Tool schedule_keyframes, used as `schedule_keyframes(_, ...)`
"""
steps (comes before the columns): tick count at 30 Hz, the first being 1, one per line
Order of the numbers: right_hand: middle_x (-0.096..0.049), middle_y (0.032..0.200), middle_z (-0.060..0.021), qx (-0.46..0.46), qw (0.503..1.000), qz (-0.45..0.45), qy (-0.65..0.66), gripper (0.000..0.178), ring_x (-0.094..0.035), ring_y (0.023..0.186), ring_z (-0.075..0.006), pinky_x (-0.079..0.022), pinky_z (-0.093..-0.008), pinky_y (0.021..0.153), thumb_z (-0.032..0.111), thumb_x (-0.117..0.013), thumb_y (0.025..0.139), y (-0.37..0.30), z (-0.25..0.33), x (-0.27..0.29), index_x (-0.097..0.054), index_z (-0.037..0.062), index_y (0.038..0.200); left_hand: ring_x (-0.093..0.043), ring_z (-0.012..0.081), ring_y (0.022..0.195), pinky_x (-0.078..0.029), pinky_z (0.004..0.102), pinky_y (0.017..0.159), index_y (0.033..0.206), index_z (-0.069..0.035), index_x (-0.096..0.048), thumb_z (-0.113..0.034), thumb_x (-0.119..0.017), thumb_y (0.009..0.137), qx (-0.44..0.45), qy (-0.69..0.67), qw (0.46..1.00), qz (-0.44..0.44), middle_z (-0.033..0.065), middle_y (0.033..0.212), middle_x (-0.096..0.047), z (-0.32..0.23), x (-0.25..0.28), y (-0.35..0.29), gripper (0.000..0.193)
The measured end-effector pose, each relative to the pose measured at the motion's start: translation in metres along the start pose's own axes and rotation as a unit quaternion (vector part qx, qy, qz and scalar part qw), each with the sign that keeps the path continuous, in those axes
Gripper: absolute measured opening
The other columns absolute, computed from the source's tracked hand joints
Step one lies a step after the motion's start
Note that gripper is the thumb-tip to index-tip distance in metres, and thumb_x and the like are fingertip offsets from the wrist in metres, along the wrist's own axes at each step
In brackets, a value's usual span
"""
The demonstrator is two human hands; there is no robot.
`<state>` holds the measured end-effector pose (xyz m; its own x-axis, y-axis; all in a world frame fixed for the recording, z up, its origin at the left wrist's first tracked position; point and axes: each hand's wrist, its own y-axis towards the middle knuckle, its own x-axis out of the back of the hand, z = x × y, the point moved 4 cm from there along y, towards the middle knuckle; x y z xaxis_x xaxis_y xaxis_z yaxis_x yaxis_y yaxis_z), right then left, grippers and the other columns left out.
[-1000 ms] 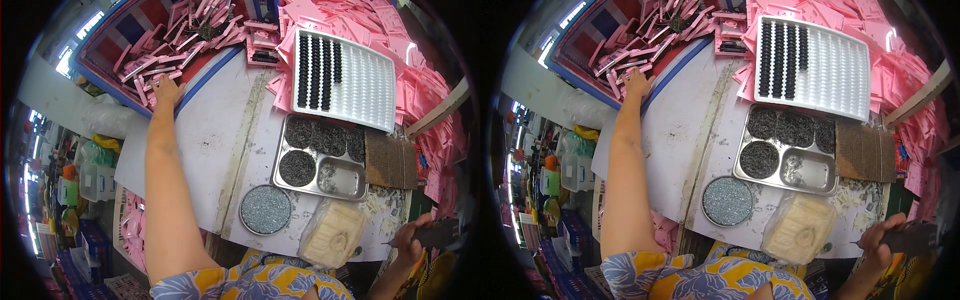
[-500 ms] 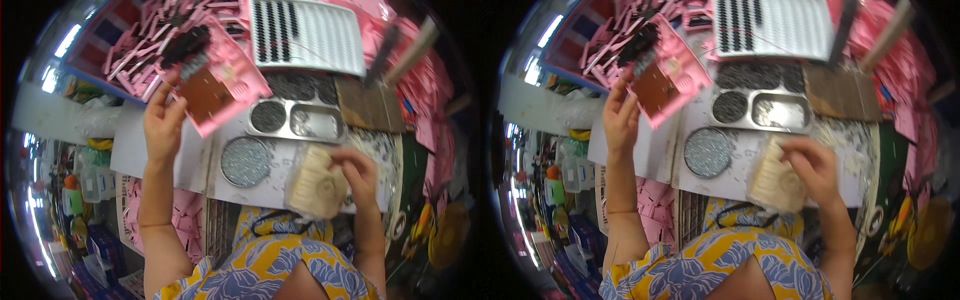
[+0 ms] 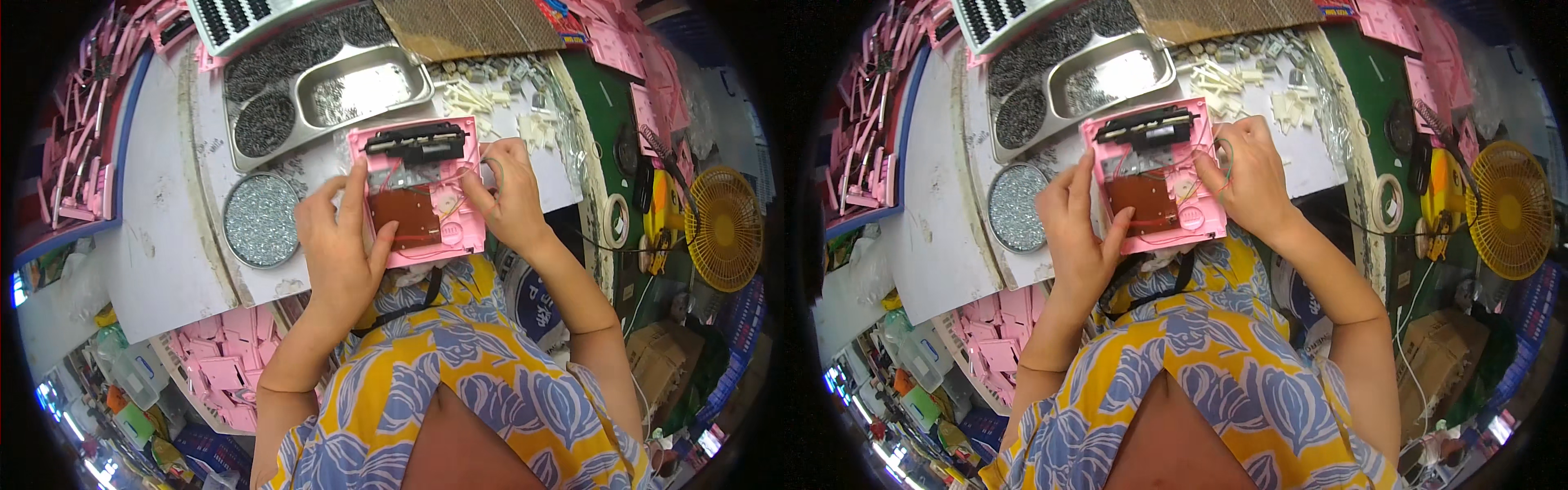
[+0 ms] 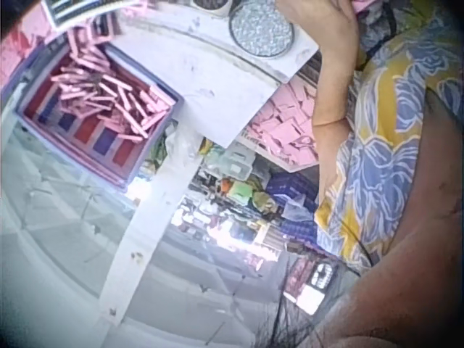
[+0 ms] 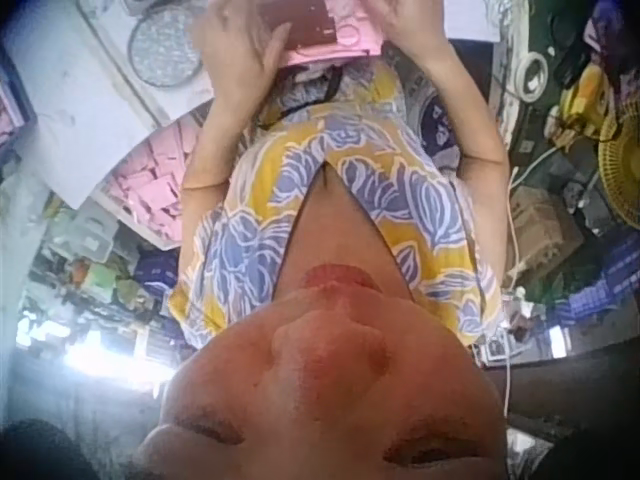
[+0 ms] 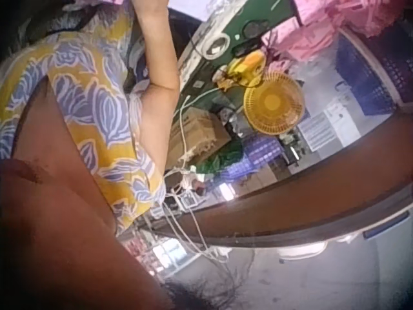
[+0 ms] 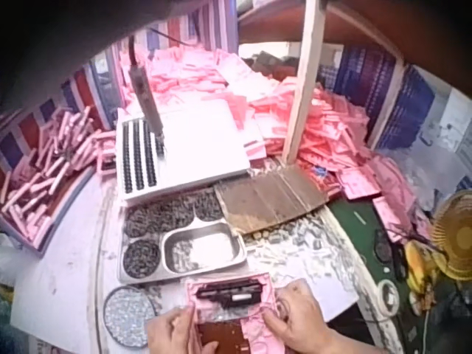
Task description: Assembling internal components and soldering wires inside a pink electronic toy casing.
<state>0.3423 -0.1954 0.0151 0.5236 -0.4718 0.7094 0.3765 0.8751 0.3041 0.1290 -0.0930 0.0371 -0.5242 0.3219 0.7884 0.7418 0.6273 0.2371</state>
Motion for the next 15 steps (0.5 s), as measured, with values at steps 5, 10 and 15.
schedule_keyframes(5,-0.058,0.101,-0.0157,0.041,0.992,-0.014,-0.116,0.033,-0.049,0.099,-0.0371,-0.042,-0.0445,0.089,0.017,-0.076,0.082,0.009,0.01,-0.012,-0.06,0.0008,0.106,-0.052,0.0352,0.115,-0.041,0.0428,0.1,0.143,-0.001,-0.049,-0.011,-0.077,0.082,0.007,-0.021,0.999,-0.024,0.0199,0.127,-0.053,0.029,-0.012,0.008,0.068)
schedule_keyframes(10,-0.057,0.104,-0.0153,0.051,0.992,0.062,-0.102,0.028,-0.05,0.099,-0.036,-0.044,-0.0452,0.087,0.018,-0.075,0.082,0.029,-0.009,-0.03,-0.062,0.003,0.102,-0.055,0.0346,0.109,-0.046,0.0403,0.093,0.137,-0.001,-0.053,-0.006,-0.075,0.083,0.027,-0.058,0.998,-0.011,0.0191,0.121,-0.055,0.038,-0.018,0.006,0.058)
schedule_keyframes(15,-0.06,0.084,-0.0101,0.143,0.988,0.011,-0.064,0.012,-0.056,0.081,-0.0324,-0.048,-0.0404,0.075,0.013,-0.067,0.089,0.05,-0.013,-0.018,-0.069,0.0029,0.096,-0.055,0.0327,0.099,-0.039,0.0434,0.09,0.129,-0.006,-0.058,-0.009,-0.074,0.081,0.004,-0.004,0.998,-0.055,0.0148,0.11,-0.057,0.023,-0.036,-0.004,0.051)
